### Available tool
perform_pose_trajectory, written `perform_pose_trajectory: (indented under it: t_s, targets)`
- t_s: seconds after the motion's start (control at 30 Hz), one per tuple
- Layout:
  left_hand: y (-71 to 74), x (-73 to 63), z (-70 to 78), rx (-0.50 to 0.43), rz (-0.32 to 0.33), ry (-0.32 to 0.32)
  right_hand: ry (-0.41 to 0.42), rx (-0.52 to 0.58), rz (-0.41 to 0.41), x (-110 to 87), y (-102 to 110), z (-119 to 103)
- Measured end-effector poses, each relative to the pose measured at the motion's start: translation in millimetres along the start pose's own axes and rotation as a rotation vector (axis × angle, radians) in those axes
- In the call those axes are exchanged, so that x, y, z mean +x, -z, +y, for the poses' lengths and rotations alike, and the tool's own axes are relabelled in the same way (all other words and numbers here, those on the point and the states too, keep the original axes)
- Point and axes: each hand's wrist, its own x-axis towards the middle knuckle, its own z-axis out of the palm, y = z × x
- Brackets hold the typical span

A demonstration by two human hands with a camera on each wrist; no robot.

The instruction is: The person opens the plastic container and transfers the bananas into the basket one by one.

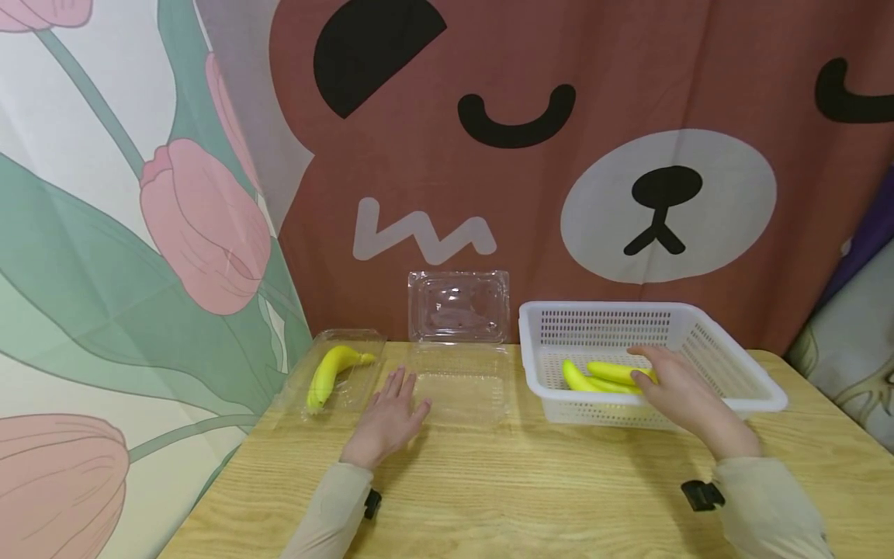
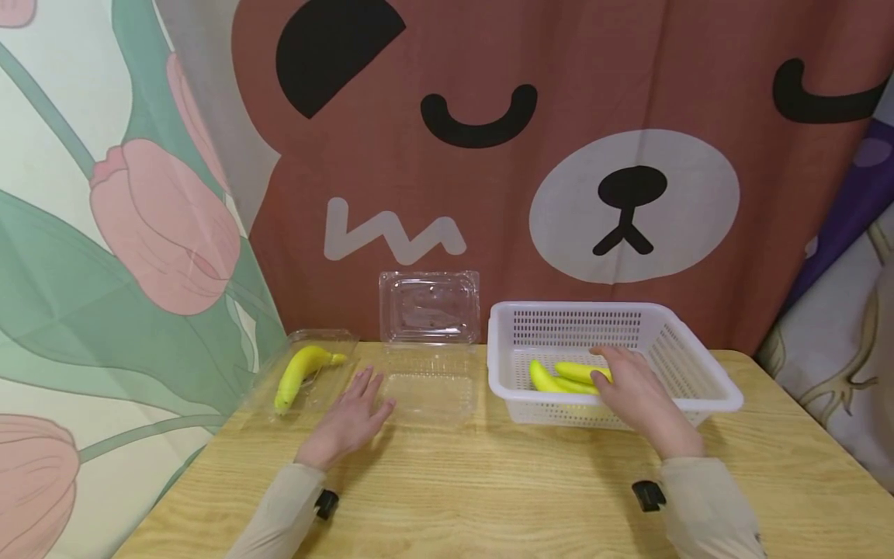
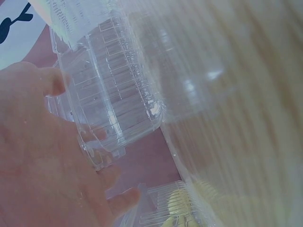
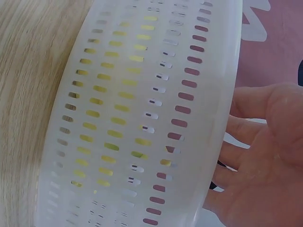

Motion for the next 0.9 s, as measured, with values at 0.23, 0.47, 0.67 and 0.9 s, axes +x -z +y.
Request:
perform_pose_trajectory:
  t_s: [0.23,0.47,0.67,0.9]
  targets:
    - [0.1,0.3,1.1,0.003,0.0,0.006,0.035,-0.02,0.019,-0.7,-1,-6]
    - [1.3,-0.8,1.2,-0.011,0.005,-0.003,0.028,0.011,0.003,-0.4,-6,-16]
    - [5.7,1.3,0.5,-0.024,0.044,-0.02,0.06,0.031,0.028,3.8,-11,-29]
    - [16.5,5.2,-5.3,-0.027,0.13,-0.045,0.144,0.031,0.056,12.2,-27,-52]
